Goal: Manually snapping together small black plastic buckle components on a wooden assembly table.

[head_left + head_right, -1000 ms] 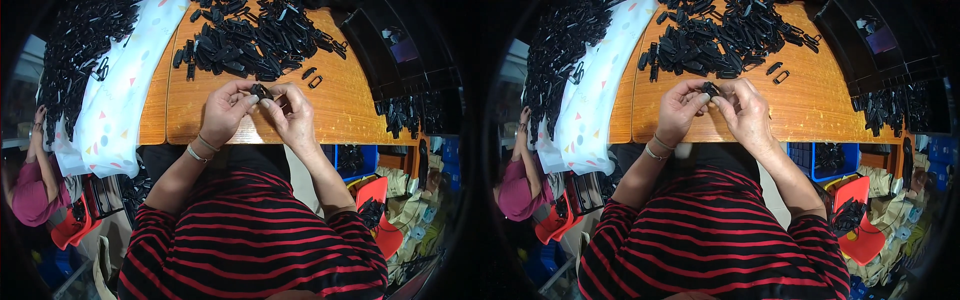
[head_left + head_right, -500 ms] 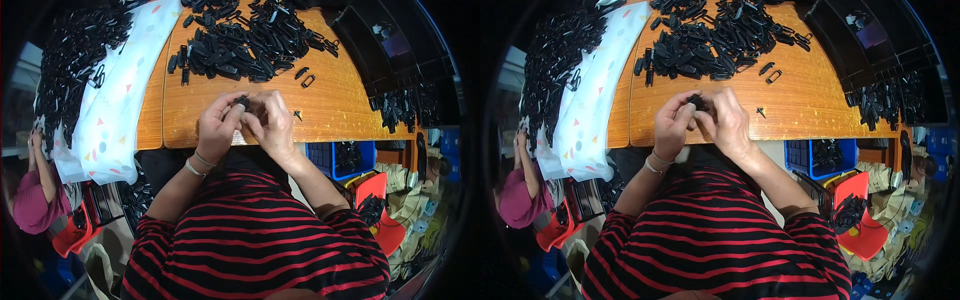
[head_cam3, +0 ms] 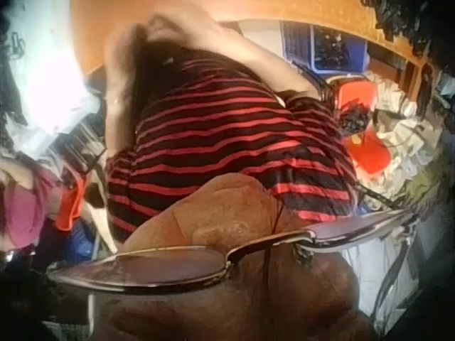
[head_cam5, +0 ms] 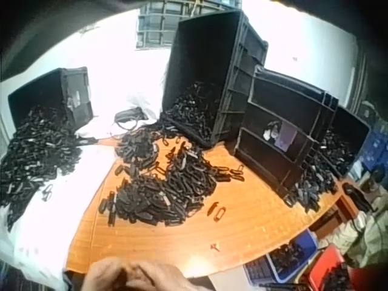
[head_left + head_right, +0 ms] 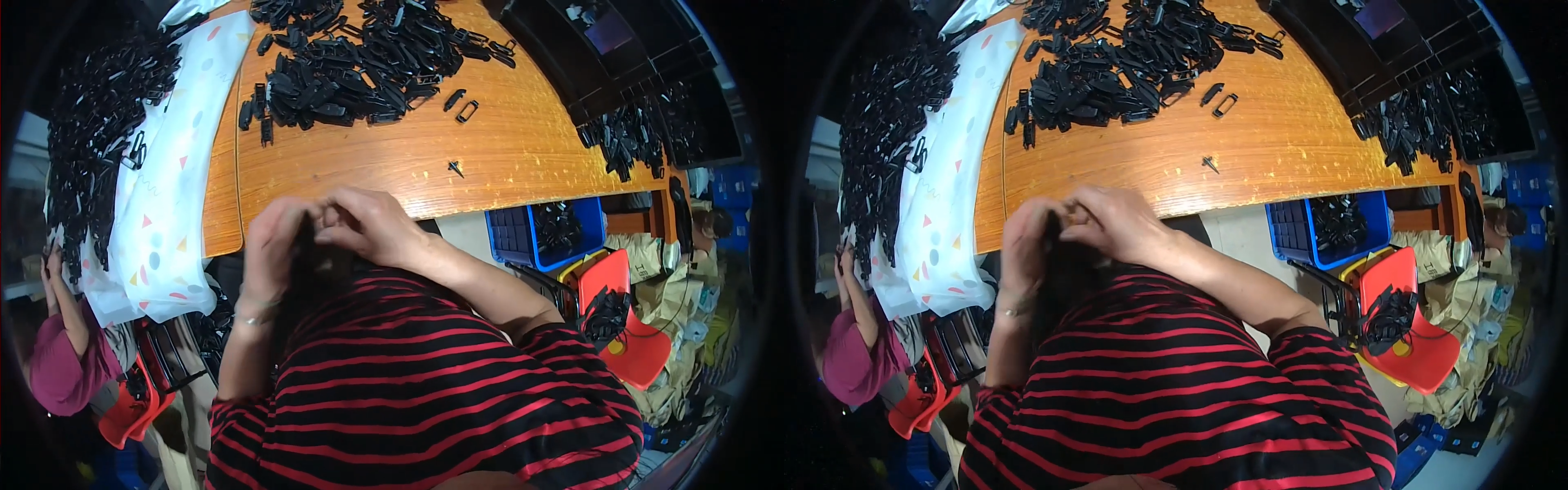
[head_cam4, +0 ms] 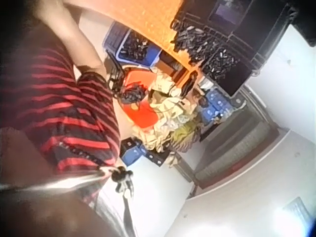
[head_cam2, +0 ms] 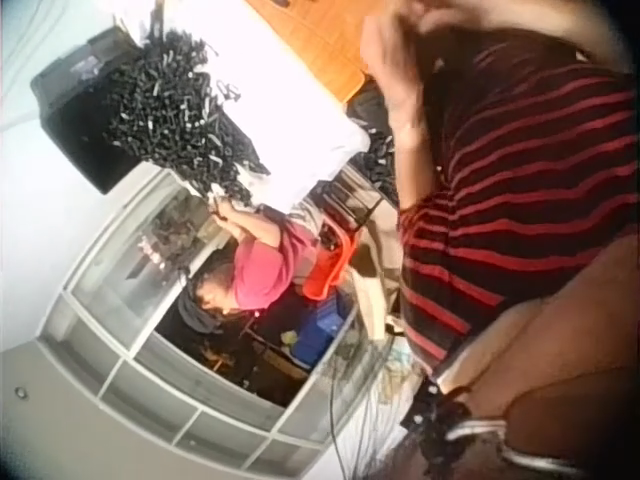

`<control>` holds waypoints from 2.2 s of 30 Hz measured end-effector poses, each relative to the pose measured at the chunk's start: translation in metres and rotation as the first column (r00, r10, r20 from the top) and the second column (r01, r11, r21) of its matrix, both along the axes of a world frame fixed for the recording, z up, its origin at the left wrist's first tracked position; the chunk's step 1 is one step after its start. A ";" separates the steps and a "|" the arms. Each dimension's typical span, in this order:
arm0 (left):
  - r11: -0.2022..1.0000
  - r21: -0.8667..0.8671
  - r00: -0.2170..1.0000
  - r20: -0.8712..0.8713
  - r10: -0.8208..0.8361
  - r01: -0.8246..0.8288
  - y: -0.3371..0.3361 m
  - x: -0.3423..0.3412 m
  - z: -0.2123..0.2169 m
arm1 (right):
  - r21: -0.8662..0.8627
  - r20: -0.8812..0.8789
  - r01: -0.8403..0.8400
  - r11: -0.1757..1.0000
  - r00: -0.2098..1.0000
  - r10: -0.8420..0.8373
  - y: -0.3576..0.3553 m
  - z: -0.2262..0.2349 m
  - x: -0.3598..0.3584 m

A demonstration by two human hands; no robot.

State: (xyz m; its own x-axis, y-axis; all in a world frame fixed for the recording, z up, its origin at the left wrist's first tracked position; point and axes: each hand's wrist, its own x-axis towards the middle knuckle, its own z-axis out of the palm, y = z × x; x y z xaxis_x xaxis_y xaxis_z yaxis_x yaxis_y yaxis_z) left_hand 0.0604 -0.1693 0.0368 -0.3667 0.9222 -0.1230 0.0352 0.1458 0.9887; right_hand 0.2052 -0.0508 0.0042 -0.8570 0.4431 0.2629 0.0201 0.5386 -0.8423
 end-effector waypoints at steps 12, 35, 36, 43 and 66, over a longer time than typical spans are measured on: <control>0.950 -0.206 0.818 -0.570 0.079 -0.235 -0.123 -0.064 -0.013 | 0.664 0.205 0.458 0.591 0.649 -0.733 0.141 0.010 0.075; 0.963 0.145 0.168 -0.980 0.108 0.228 0.121 -0.051 -0.020 | 0.444 0.313 0.113 0.889 0.910 -0.272 0.089 0.022 0.039; 0.947 0.208 0.260 -0.955 0.143 0.243 0.118 -0.052 -0.021 | 0.444 0.311 0.114 0.889 0.911 -0.272 0.090 0.021 0.039; 0.981 0.184 0.778 -0.623 0.074 0.055 0.103 -0.048 -0.032 | 0.481 0.235 0.198 0.854 0.910 -0.343 0.084 0.028 0.031; 0.951 0.285 0.913 0.407 -0.011 -0.115 0.068 -0.011 -0.028 | -0.186 -0.120 0.269 0.945 0.948 -0.294 0.047 0.025 -0.009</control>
State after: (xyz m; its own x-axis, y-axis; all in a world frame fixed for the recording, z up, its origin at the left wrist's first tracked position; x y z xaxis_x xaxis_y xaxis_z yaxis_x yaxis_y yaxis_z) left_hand 0.0497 -0.1008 0.0088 -0.3932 0.9194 0.0073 -0.3707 -0.1658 0.9138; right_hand 0.1963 -0.0035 0.0289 -0.6491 0.7086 0.2768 0.0224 0.3815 -0.9241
